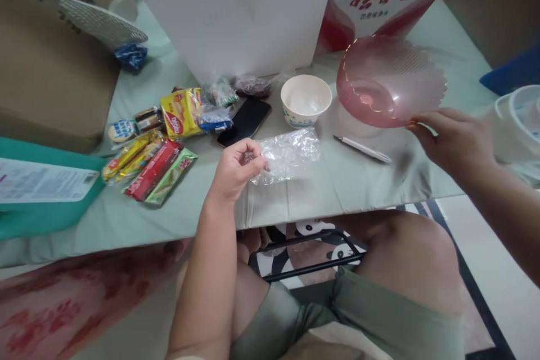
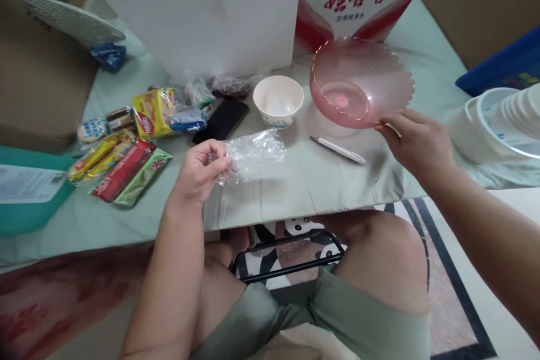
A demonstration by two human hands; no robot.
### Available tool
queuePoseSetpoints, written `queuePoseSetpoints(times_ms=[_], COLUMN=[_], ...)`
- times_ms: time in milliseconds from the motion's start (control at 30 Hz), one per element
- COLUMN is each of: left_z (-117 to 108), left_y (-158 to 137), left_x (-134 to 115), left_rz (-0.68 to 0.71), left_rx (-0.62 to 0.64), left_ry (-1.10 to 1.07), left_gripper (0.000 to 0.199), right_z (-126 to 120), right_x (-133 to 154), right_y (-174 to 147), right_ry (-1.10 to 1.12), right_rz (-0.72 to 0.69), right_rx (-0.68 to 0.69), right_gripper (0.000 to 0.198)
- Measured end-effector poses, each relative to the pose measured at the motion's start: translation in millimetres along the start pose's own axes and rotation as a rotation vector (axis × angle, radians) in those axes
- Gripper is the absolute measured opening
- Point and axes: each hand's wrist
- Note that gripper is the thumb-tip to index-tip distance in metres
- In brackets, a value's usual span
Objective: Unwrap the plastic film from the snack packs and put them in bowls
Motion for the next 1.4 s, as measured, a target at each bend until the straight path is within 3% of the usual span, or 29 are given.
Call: queuePoseSetpoints(times_ms=[133,267,367,433,500,567,700,767,833,967,1033,1100,1167,1267,1333,1400], left_z=[3,0,-3,-5,-5,-2,8,11,10,5,5,11,21,39,50,59], left_y=[0,0,-2,-4,-5,-6,-8,-8,-8,-3,2,6,9,10,9,9], left_x=[5,7,5,2,0,-3,-4,-1,4,11,9,5,2,5,13,24], left_rz=[0.024,0.061,0.102,0.129,0.15,0.159,0.177,0.178,0.151,0.099,0.11,0.098,0.008,-0.176,-0.209,-0.171], left_rx=[-0.006,0.003,0.001,0.031,0.109,0.193,0.315,0.35,0.328,0.17,0.107,0.133,0.297,0.565,0.522,0.347], left_ry=[0.016,0.012,0.008,0.058,0.156,0.271,0.385,0.41,0.466,0.584,0.517,0.398,0.304,0.331,0.367,0.282], left_gripper=[0.035,0.035,0.031,0.028,0.025,0.024,0.024,0.025,0.029,0.04,0.033,0.027,0.037,0.025,0.025,0.024], right_z=[15,15,6,1,2,10,38,50,59,65,65,64,65,70,76,82], right_x=[-8,-7,13,40,77,115,157,155,144,118,113,111,111,108,104,102], right_y=[-5,-19,-38,-54,-69,-79,-84,-83,-82,-75,-72,-72,-73,-78,-82,-84], right_ry=[-0.152,-0.24,-0.132,0.077,0.324,0.463,0.435,0.354,0.345,0.545,0.632,0.653,0.64,0.722,0.867,1.02], right_rz=[-0.008,-0.089,-0.166,-0.243,-0.339,-0.387,-0.266,-0.229,-0.184,-0.051,-0.053,-0.131,-0.222,-0.187,-0.038,0.091], right_rx=[-0.019,-0.063,-0.242,-0.258,-0.031,0.146,0.536,0.729,0.83,0.725,0.686,0.757,0.84,0.75,0.616,0.584], right_gripper=[0.009,0.027,0.041,0.033,0.027,0.034,0.047,0.036,0.02,0.013,0.013,0.02,0.029,0.046,0.058,0.065])
Point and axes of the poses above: each hand's wrist, its own y-axis towards the middle knuckle, its own z-axis out of the palm, x = y × z, and after that the axes turned 13 degrees about z, right-handed
